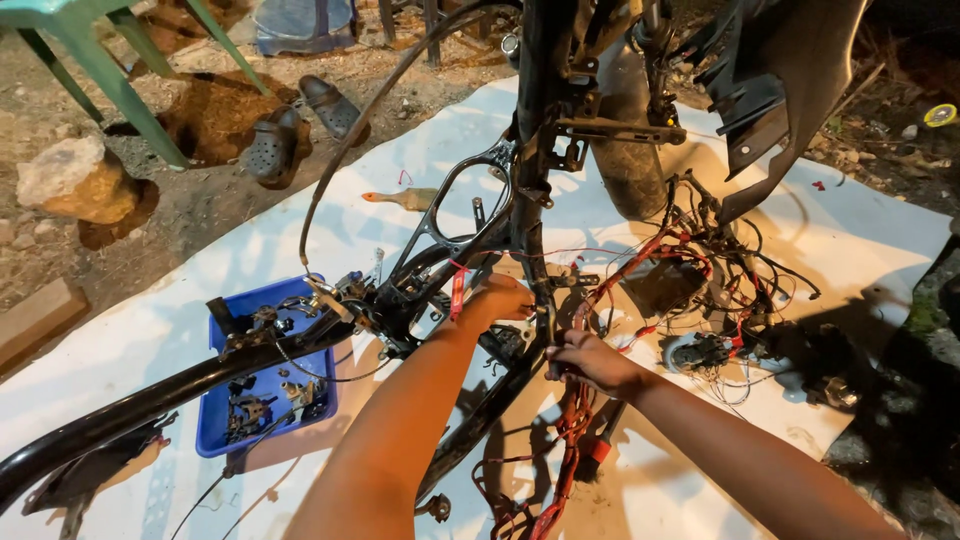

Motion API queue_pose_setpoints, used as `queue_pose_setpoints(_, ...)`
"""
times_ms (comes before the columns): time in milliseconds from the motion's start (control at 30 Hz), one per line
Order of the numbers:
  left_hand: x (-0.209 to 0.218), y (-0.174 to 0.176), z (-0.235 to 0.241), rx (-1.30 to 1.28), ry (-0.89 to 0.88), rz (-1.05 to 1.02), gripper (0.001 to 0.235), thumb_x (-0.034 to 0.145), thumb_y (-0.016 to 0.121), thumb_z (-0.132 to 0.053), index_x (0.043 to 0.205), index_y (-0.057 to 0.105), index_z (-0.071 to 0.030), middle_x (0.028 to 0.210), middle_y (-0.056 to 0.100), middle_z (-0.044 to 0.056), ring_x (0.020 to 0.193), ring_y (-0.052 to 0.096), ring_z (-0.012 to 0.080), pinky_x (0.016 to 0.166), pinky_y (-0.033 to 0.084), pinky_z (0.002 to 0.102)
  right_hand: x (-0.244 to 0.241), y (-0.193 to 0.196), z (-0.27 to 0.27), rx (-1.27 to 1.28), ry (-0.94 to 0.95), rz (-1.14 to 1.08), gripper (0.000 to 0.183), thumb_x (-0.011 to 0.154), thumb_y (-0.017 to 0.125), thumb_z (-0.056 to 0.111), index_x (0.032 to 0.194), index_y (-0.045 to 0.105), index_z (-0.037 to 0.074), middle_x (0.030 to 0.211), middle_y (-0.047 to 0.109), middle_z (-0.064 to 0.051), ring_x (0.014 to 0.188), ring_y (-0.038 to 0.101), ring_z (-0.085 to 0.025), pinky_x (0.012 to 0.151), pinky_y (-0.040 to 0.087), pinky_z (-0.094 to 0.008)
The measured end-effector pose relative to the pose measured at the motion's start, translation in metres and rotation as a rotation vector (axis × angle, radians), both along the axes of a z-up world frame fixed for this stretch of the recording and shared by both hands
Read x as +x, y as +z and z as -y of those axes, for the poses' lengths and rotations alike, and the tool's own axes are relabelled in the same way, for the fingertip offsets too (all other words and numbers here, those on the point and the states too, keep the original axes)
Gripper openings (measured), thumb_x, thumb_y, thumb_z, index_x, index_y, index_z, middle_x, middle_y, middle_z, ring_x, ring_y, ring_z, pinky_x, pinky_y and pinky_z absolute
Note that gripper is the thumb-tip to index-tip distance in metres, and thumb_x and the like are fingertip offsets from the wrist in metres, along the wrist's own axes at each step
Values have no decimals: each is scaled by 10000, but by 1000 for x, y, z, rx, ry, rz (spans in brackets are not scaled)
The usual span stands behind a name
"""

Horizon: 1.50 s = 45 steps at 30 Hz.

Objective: The person works on a motorcycle frame, handling a complex bundle of red and black wires. They connect and organize the wiring harness near the handlebars and engine area, using their hands to route the cables. The person then lifts the entire wiring harness to inspect it and moves around the workspace.

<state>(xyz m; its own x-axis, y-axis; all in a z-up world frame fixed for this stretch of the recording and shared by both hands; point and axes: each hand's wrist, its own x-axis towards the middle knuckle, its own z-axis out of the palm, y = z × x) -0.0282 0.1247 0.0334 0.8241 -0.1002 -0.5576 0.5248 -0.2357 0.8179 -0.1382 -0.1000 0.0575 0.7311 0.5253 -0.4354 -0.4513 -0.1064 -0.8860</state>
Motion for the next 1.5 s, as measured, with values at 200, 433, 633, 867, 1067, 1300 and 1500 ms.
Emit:
queue_pose_setpoints(200,-25,31,-3,-81,-179,332,350,729,827,-22,1077,792,-30,982,794,105,882,740,164,761,593,297,-3,16,-2,90,-89,-114,134,959,652,141,1012,585,39,838,676,-72,760,711,-153,630,546,-265)
queue_pose_setpoints(433,-44,49,0,153,-211,691,308,715,889,-100,979,749,-26,927,777,101,851,746,177,747,603,304,-1,10,-3,186,-88,-130,124,962,640,126,1015,591,25,861,661,-57,776,682,-161,740,596,-299)
queue_pose_setpoints(633,-68,85,-7,368,-316,1057,200,723,819,-46,884,703,-22,857,719,140,798,706,252,705,561,366,-6,15,-9,69,-47,-61,179,983,647,149,1113,603,34,911,673,-76,793,661,-153,694,540,-287)
queue_pose_setpoints(867,-78,114,-13,187,-424,981,121,816,772,-60,927,725,-46,928,723,111,824,738,238,736,597,346,-1,-1,-14,104,-25,-27,237,955,645,138,1178,631,59,1020,712,-58,864,681,-168,761,565,-317)
queue_pose_setpoints(1067,-86,129,-27,387,-484,929,187,767,819,-76,929,733,-37,882,760,124,822,750,234,735,582,355,-10,25,-21,157,20,15,185,961,642,116,1121,604,31,996,696,-85,893,697,-206,809,579,-351)
queue_pose_setpoints(1300,-113,147,-37,440,-290,620,222,851,771,-117,1060,705,-85,953,756,92,878,751,216,756,582,359,1,11,-14,-278,138,427,761,990,709,285,1514,295,-79,1559,354,-204,1427,385,-277,1169,317,-391)
queue_pose_setpoints(1500,-116,138,-35,543,-234,715,221,870,767,-174,1067,716,-86,1029,737,99,934,727,263,810,564,399,-19,47,-34,-178,173,467,716,925,706,325,1456,446,-80,1469,551,-186,1337,555,-256,1113,424,-366)
